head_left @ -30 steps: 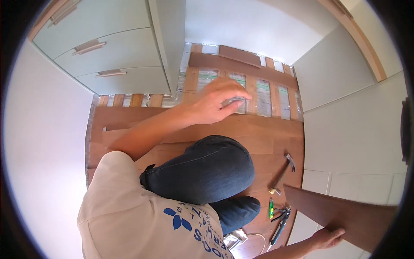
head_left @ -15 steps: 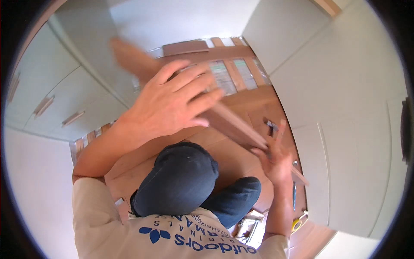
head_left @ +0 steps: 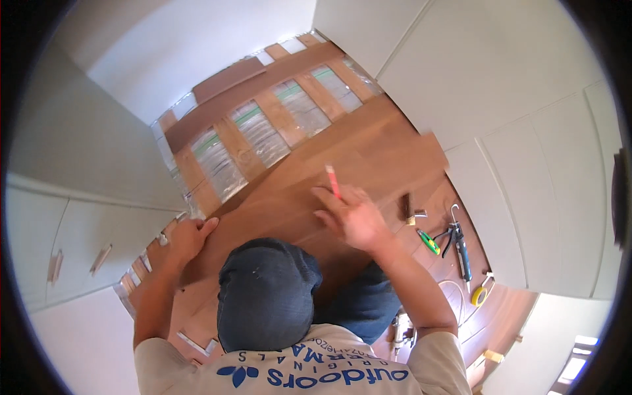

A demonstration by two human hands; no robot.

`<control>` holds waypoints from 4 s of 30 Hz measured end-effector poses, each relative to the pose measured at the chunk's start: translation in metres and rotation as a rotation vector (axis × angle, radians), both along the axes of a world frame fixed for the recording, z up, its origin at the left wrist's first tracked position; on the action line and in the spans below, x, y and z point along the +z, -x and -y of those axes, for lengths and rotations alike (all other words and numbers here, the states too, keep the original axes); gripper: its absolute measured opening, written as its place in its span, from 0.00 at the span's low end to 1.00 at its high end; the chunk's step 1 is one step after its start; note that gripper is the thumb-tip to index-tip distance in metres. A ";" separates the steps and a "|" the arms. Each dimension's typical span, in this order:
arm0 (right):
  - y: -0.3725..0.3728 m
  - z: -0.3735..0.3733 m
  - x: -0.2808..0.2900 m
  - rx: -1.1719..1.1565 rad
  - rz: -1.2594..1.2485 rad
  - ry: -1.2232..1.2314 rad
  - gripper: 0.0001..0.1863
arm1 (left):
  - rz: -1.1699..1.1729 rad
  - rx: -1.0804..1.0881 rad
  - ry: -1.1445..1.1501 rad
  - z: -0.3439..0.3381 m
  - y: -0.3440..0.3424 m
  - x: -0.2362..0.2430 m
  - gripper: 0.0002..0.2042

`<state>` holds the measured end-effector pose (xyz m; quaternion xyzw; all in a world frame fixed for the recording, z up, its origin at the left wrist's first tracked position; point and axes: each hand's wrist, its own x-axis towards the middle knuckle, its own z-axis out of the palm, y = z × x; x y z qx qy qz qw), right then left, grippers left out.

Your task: The person marks a wood plank with a pencil and square ruler, then carries it to a table saw on a balcony and cuts it.

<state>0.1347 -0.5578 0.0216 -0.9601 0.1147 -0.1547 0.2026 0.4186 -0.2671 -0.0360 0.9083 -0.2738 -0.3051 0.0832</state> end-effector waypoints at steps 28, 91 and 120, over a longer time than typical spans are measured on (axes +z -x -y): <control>0.192 0.028 -0.172 -0.664 -0.474 -0.308 0.14 | 0.025 0.108 0.016 0.209 -0.143 -0.219 0.42; 0.246 0.015 -0.183 -0.759 -0.328 -0.326 0.10 | 0.250 -0.377 0.074 0.184 -0.047 -0.235 0.29; 0.285 0.004 -0.223 -0.431 -0.155 -0.127 0.19 | 0.231 0.447 0.052 -0.132 -0.002 -0.147 0.24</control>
